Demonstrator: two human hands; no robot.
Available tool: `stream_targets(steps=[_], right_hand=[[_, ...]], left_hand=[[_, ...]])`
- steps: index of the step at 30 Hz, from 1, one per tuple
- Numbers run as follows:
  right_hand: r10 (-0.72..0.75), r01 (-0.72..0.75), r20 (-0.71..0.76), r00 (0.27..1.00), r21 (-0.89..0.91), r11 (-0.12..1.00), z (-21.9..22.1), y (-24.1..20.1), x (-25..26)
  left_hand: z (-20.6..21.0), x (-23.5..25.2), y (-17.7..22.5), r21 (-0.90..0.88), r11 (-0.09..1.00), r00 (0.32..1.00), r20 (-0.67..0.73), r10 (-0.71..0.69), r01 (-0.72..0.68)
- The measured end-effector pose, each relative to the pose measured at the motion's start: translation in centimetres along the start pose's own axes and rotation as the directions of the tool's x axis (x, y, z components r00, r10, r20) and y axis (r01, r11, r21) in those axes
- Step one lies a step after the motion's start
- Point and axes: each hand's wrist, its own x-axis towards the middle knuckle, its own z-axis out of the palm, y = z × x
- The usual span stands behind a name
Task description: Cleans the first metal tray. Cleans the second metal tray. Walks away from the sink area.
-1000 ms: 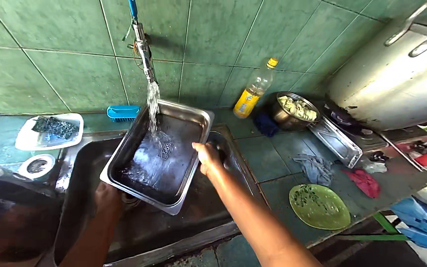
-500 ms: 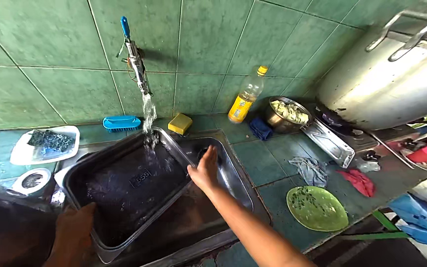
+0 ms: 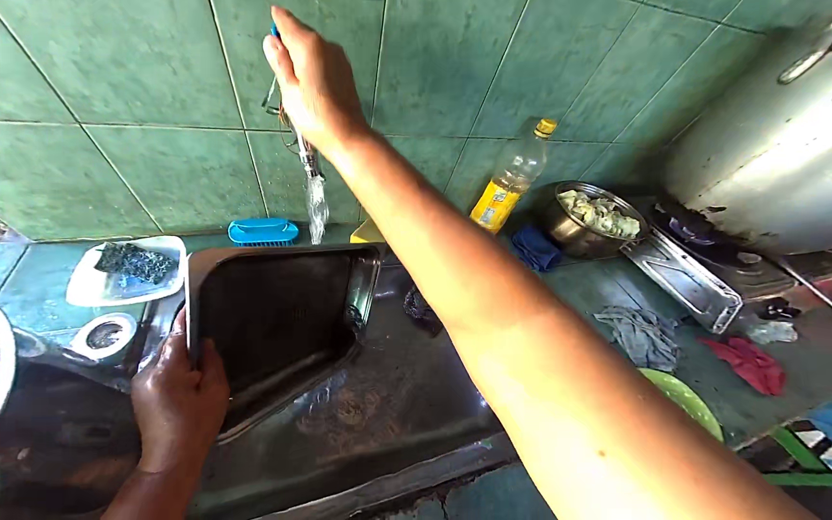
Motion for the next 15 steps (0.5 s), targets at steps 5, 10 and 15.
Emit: stream_targets(steps=[5, 10, 15], right_hand=[[-0.038, 0.037, 0.014, 0.999, 0.091, 0.995, -1.1, 1.0, 3.0], [0.035, -0.036, -0.023, 0.999, -0.06, 0.998, -1.1, -0.4, 3.2], [0.321, -0.326, 0.082, 0.944, 0.073, 0.942, 0.6, 7.3, -2.5]], left_hand=[[-0.5, 1.4, 0.6, -0.015, 1.0, 0.999, 0.021, 0.024, -0.024], [0.4, 1.1, -0.6, -0.099, 0.926, 0.91, 0.248, -0.332, 0.365], [4.1, -1.9, -2.2, -0.151, 0.645, 0.627, 0.476, -0.617, 0.749]])
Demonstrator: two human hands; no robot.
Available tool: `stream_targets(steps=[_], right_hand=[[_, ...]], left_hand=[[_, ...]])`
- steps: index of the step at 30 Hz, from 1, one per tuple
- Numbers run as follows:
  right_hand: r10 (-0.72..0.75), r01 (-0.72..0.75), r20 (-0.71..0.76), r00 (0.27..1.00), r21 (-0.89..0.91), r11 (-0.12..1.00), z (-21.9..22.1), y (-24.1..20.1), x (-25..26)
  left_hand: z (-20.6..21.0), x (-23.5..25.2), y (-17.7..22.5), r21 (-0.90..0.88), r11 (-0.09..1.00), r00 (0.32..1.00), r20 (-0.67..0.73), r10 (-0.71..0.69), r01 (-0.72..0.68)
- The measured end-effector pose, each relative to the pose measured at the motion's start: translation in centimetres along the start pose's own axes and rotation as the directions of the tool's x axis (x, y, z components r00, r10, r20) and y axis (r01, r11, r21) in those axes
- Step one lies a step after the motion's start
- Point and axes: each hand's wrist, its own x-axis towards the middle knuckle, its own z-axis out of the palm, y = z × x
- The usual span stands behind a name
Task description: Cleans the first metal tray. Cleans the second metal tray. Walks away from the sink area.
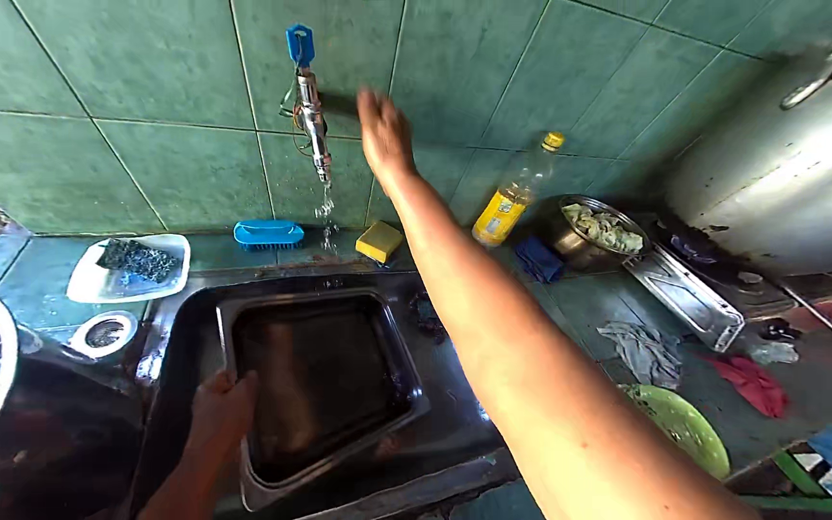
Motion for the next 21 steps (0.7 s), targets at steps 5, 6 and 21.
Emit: stream_targets(steps=[5, 6, 21], right_hand=[[0.313, -0.058, 0.481, 0.819, -0.473, 0.879, 7.5, 12.7, -5.3], [0.306, -0.027, 0.48, 0.822, -0.505, 0.863, 8.5, 13.7, -6.2], [0.64, -0.47, -0.076, 0.764, 0.614, 0.634, 5.7, 18.2, -6.9]], left_hand=[[2.9, 2.0, -3.0, 0.0, 0.995, 0.992, 0.079, -0.102, 0.103], [3.2, 2.3, -3.3, 0.047, 0.994, 0.99, 0.097, -0.106, 0.102], [4.8, 1.1, -4.5, 0.61, 0.789, 0.957, 0.18, -0.229, 0.074]])
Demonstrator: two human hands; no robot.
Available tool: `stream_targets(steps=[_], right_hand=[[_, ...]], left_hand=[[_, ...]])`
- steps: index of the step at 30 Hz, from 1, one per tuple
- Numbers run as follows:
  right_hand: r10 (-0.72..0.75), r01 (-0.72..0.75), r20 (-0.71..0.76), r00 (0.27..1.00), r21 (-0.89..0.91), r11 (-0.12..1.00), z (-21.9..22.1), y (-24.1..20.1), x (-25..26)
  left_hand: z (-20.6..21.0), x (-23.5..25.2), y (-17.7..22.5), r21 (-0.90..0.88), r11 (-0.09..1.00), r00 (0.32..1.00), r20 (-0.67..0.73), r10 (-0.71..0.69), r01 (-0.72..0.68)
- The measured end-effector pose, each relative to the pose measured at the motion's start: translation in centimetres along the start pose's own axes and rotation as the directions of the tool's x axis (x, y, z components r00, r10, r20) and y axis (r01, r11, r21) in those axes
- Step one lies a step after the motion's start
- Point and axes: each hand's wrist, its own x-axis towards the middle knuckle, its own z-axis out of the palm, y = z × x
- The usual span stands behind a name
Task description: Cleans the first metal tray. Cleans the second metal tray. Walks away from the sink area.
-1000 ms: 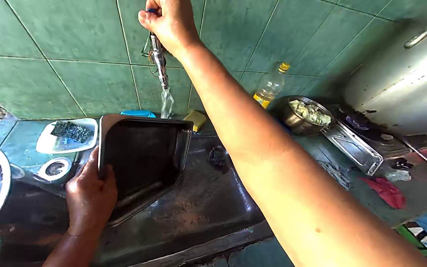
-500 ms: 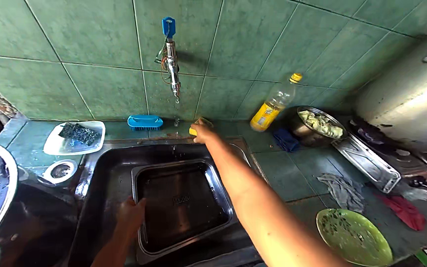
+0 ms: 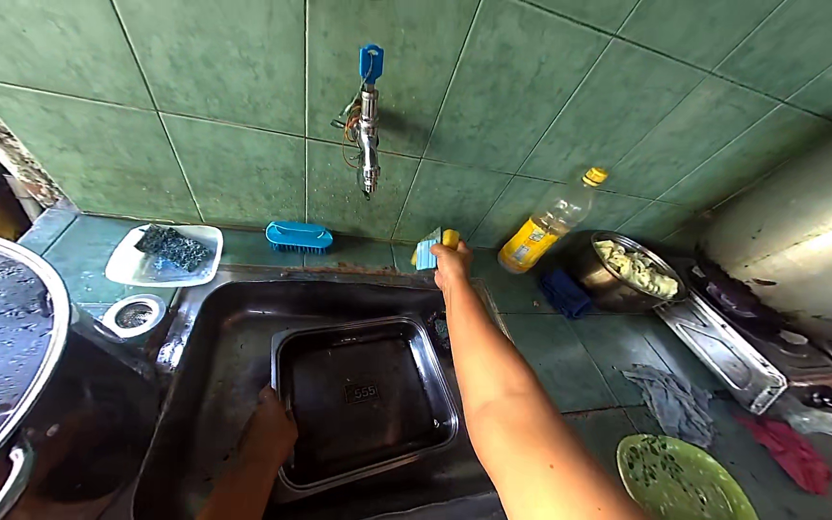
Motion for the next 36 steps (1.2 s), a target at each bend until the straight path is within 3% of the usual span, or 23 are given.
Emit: stream_targets(steps=[1, 3, 5, 6, 8, 9, 11, 12, 15, 18, 19, 20, 21, 23, 25, 26, 27, 30, 31, 32, 33, 36], right_hand=[[0.052, -0.055, 0.029, 0.998, 0.11, 0.992, -0.2, -0.4, -1.2], [0.079, -0.104, 0.175, 0.981, 0.135, 0.985, -1.1, -0.6, -5.1], [0.01, 0.006, 0.367, 0.93, -0.043, 0.999, -2.0, 0.7, -9.2], [-0.054, 0.153, 0.458, 0.887, -0.18, 0.972, -2.3, 2.0, -11.1], [-0.149, 0.49, 0.581, 0.8, -0.49, 0.721, -2.6, 4.8, -15.0], [-0.107, 0.56, 0.621, 0.776, -0.602, 0.569, -2.5, 6.3, -17.0], [0.166, 0.553, 0.634, 0.756, -0.753, 0.357, -1.1, 8.5, -20.7], [0.261, 0.555, 0.63, 0.732, -0.773, 0.308, 0.1, 9.2, -22.5], [0.346, 0.656, 0.73, 0.589, -0.682, 0.323, 2.6, 9.5, -27.3], [0.288, 0.818, 0.909, 0.303, -0.403, 0.41, 0.0, 9.5, -28.0], [0.25, 0.842, 0.934, 0.256, -0.342, 0.416, -1.7, 10.0, -27.1], [0.22, 0.854, 0.941, 0.257, -0.328, 0.404, -3.5, 10.4, -25.6], [0.187, 0.854, 0.934, 0.303, -0.354, 0.381, -4.9, 10.8, -23.6], [0.181, 0.809, 0.871, 0.456, -0.49, 0.324, -5.4, 11.4, -19.7], [0.193, 0.74, 0.795, 0.574, -0.606, 0.292, -2.8, 11.4, -19.1], [0.188, 0.739, 0.792, 0.581, -0.61, 0.285, -1.3, 11.4, -20.2], [0.155, 0.77, 0.826, 0.543, -0.563, 0.301, -0.1, 11.6, -21.8], [0.067, 0.866, 0.961, 0.268, -0.27, 0.421, -0.4, 11.8, -26.0], [0.065, 0.867, 0.977, 0.203, -0.21, 0.451, -1.6, 11.7, -25.9], [0.058, 0.872, 0.981, 0.187, -0.192, 0.451, -2.9, 11.9, -25.1], [0.054, 0.882, 0.975, 0.214, -0.217, 0.42, -4.0, 11.9, -23.6], [0.082, 0.844, 0.905, 0.417, -0.419, 0.335, -5.4, 10.5, -18.3]], left_hand=[[0.1, 0.0, 0.0, -0.001, 1.0, 1.0, -0.001, 0.013, -0.013], [0.2, -0.1, 0.1, 0.007, 1.0, 1.0, 0.002, 0.027, -0.027], [0.3, -0.1, 0.2, 0.01, 1.0, 1.0, -0.008, 0.028, -0.028], [0.4, 0.0, 0.2, 0.008, 1.0, 0.999, -0.014, 0.03, -0.03], [0.5, 0.0, 0.2, -0.007, 0.999, 0.999, -0.015, 0.036, -0.036], [0.6, -0.1, 0.2, -0.01, 0.999, 0.999, -0.012, 0.041, -0.041], [0.6, 0.0, 0.4, -0.007, 0.999, 0.999, -0.007, 0.037, -0.037], [0.7, 0.1, 0.6, -0.005, 0.999, 0.999, -0.008, 0.038, -0.038], [1.0, 0.2, 0.6, 0.014, 0.999, 0.999, -0.023, 0.04, -0.039], [0.7, 0.3, 0.7, 0.043, 0.999, 0.999, -0.035, 0.029, -0.027], [0.6, 0.3, 0.6, 0.043, 0.999, 0.999, -0.033, 0.021, -0.02], [0.6, 0.4, 0.5, 0.037, 0.999, 0.999, -0.027, 0.019, -0.018], [0.6, 0.5, 0.4, 0.036, 0.999, 1.0, -0.018, 0.019, -0.019], [0.8, 0.8, 0.5, 0.033, 0.999, 1.0, -0.013, 0.02, -0.02], [0.9, 0.9, 0.6, 0.019, 1.0, 1.0, -0.025, 0.014, -0.014], [1.0, 1.0, 0.6, 0.012, 1.0, 0.999, -0.038, 0.014, -0.014], [1.1, 0.9, 0.6, 0.015, 1.0, 0.999, -0.05, 0.02, -0.019], [1.0, 0.6, 0.4, 0.039, 0.999, 0.996, -0.08, 0.038, -0.035], [0.8, 0.5, 0.4, 0.043, 0.998, 0.996, -0.075, 0.041, -0.038], [0.7, 0.5, 0.3, 0.05, 0.998, 0.997, -0.065, 0.04, -0.037], [0.5, 0.6, 0.1, 0.05, 0.998, 0.998, -0.058, 0.038, -0.035], [0.5, 0.8, -0.3, 0.02, 0.998, 0.995, -0.08, 0.057, -0.055]])
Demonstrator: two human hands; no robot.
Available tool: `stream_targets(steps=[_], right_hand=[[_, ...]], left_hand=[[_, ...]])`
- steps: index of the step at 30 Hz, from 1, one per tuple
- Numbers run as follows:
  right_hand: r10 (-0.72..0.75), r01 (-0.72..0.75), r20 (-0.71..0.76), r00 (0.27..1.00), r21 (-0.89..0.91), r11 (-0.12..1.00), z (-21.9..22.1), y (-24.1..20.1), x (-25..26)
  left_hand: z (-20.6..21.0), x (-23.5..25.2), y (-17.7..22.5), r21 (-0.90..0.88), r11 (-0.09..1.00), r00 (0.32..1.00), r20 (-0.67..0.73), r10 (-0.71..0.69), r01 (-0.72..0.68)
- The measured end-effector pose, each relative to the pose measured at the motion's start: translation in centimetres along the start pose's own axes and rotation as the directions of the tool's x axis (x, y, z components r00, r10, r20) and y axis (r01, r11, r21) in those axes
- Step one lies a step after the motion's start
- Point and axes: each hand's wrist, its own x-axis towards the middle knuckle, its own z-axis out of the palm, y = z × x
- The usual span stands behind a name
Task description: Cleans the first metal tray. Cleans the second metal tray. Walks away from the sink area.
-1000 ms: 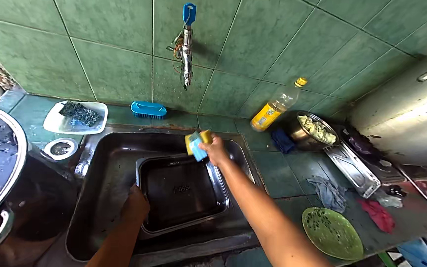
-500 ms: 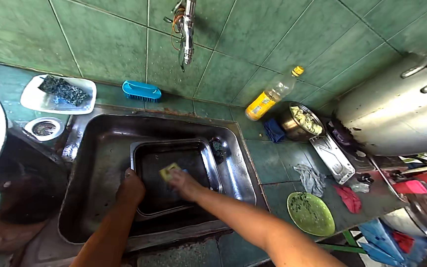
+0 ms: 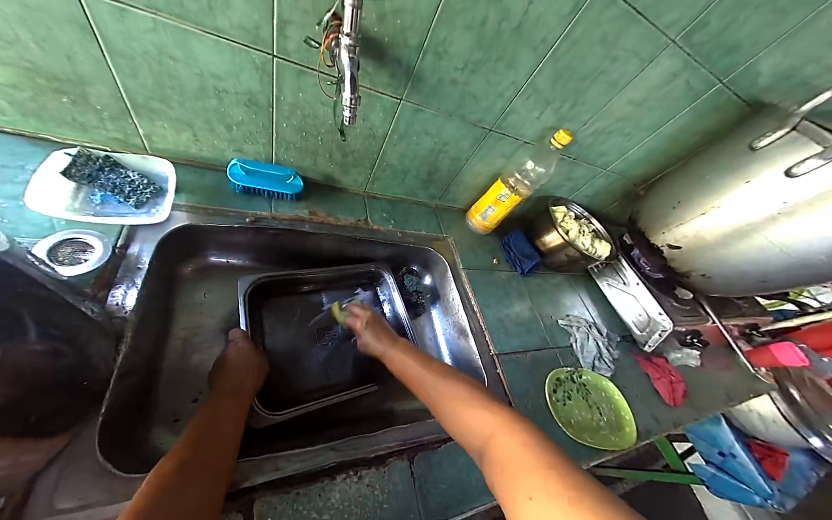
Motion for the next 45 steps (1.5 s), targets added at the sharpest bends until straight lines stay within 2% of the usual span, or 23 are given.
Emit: stream_targets(steps=[2, 3, 5, 7, 8, 10, 12, 13, 15, 19, 21, 23, 25, 27, 29, 31, 33, 35, 37, 40, 41, 43, 45], right_hand=[[0.106, -0.102, -0.072, 0.992, 0.059, 0.993, -2.4, 0.7, 0.9], [0.142, -0.127, -0.154, 0.978, 0.107, 0.986, -3.1, 0.3, 1.0], [0.209, -0.131, -0.341, 0.917, 0.237, 0.963, -4.3, -1.2, 0.4], [0.235, -0.098, -0.407, 0.883, 0.33, 0.939, -5.6, -2.9, -1.3], [0.231, -0.102, -0.364, 0.902, 0.341, 0.935, -5.9, -3.5, -2.8], [0.251, -0.211, -0.129, 0.959, 0.266, 0.941, -5.5, -3.8, -6.5], [0.369, -0.384, 0.137, 0.919, 0.101, 0.918, -3.9, -3.7, -9.4], [0.401, -0.417, 0.212, 0.891, 0.035, 0.908, -2.9, -4.1, -9.9], [0.36, -0.379, 0.308, 0.881, 0.0, 0.926, -1.3, -6.8, -8.7], [0.093, -0.205, 0.422, 0.902, 0.228, 0.952, 0.9, -15.8, -2.6], [0.039, -0.195, 0.468, 0.883, 0.29, 0.937, 1.2, -17.4, -0.6], [0.012, -0.165, 0.425, 0.905, 0.326, 0.931, 1.6, -15.1, -1.2], [0.075, -0.185, 0.368, 0.927, 0.274, 0.944, 0.0, -10.5, -4.0], [0.22, -0.321, 0.41, 0.885, 0.196, 0.927, -2.2, -5.6, -6.9], [0.326, -0.424, 0.4, 0.857, 0.187, 0.886, -1.9, -2.1, -8.6], [0.316, -0.405, 0.318, 0.894, 0.271, 0.874, 0.5, -3.0, -8.3], [0.23, -0.326, 0.297, 0.927, 0.333, 0.885, 2.4, -7.7, -5.5], [0.13, -0.265, 0.358, 0.925, 0.36, 0.895, 2.5, -12.2, -1.6], [0.05, -0.218, 0.427, 0.903, 0.355, 0.909, 1.9, -13.7, 0.3], [-0.014, -0.136, 0.42, 0.908, 0.327, 0.935, -0.3, -10.5, -2.8], [0.008, -0.149, 0.437, 0.9, 0.29, 0.945, -1.3, -8.4, -4.5], [0.111, -0.254, 0.533, 0.839, 0.202, 0.946, -2.8, -4.8, -7.5], [0.166, -0.311, 0.497, 0.852, 0.224, 0.924, -2.1, -3.5, -8.5]], left_hand=[[-0.1, 0.2, -0.2, -0.05, 0.999, 1.0, -0.007, 0.008, -0.008], [-0.3, 0.3, -0.3, -0.072, 0.997, 1.0, 0.008, 0.001, -0.001], [-0.4, 0.5, -0.5, -0.112, 0.994, 0.999, 0.046, -0.01, 0.015], [-0.5, 0.5, -0.5, -0.124, 0.992, 0.998, 0.065, -0.009, 0.017], [-0.5, 0.4, -0.5, -0.127, 0.992, 0.998, 0.058, -0.01, 0.017], [-0.2, 0.2, -0.3, -0.139, 0.99, 0.999, 0.034, -0.033, 0.038], [0.3, 0.1, -0.1, -0.174, 0.982, 0.998, 0.001, -0.069, 0.068], [0.5, 0.2, 0.0, -0.194, 0.978, 0.997, -0.018, -0.076, 0.071], [0.7, 0.3, 0.2, -0.235, 0.97, 0.996, -0.048, -0.072, 0.059], [0.8, 0.4, 0.4, -0.219, 0.975, 0.997, -0.066, -0.045, 0.03], [0.7, 0.7, 0.2, -0.212, 0.977, 0.997, -0.072, -0.042, 0.026], [0.5, 0.8, -0.1, -0.223, 0.975, 0.996, -0.084, -0.041, 0.021], [0.5, 0.8, 0.1, -0.246, 0.969, 0.994, -0.093, -0.051, 0.026], [0.7, 0.8, -0.1, -0.258, 0.966, 0.992, -0.112, -0.057, 0.026], [0.8, 1.0, 0.2, -0.26, 0.966, 0.993, -0.116, -0.036, 0.004], [0.9, 1.2, 0.9, -0.225, 0.974, 0.995, -0.102, -0.012, -0.011], [1.1, 0.9, 1.2, -0.218, 0.976, 0.996, -0.088, -0.003, -0.016], [1.1, 0.9, 1.1, -0.243, 0.97, 0.996, -0.09, -0.002, -0.02], [1.3, 0.9, 1.0, -0.259, 0.966, 0.996, -0.087, -0.001, -0.022], [1.2, 0.9, 1.1, -0.286, 0.958, 0.995, -0.095, -0.002, -0.025], [1.2, 1.0, 1.0, -0.288, 0.957, 0.995, -0.096, -0.01, -0.019], [1.3, 0.9, 0.9, -0.293, 0.956, 0.995, -0.095, -0.024, -0.005], [1.6, 1.0, 1.1, -0.293, 0.956, 0.995, -0.095, -0.019, -0.01]])
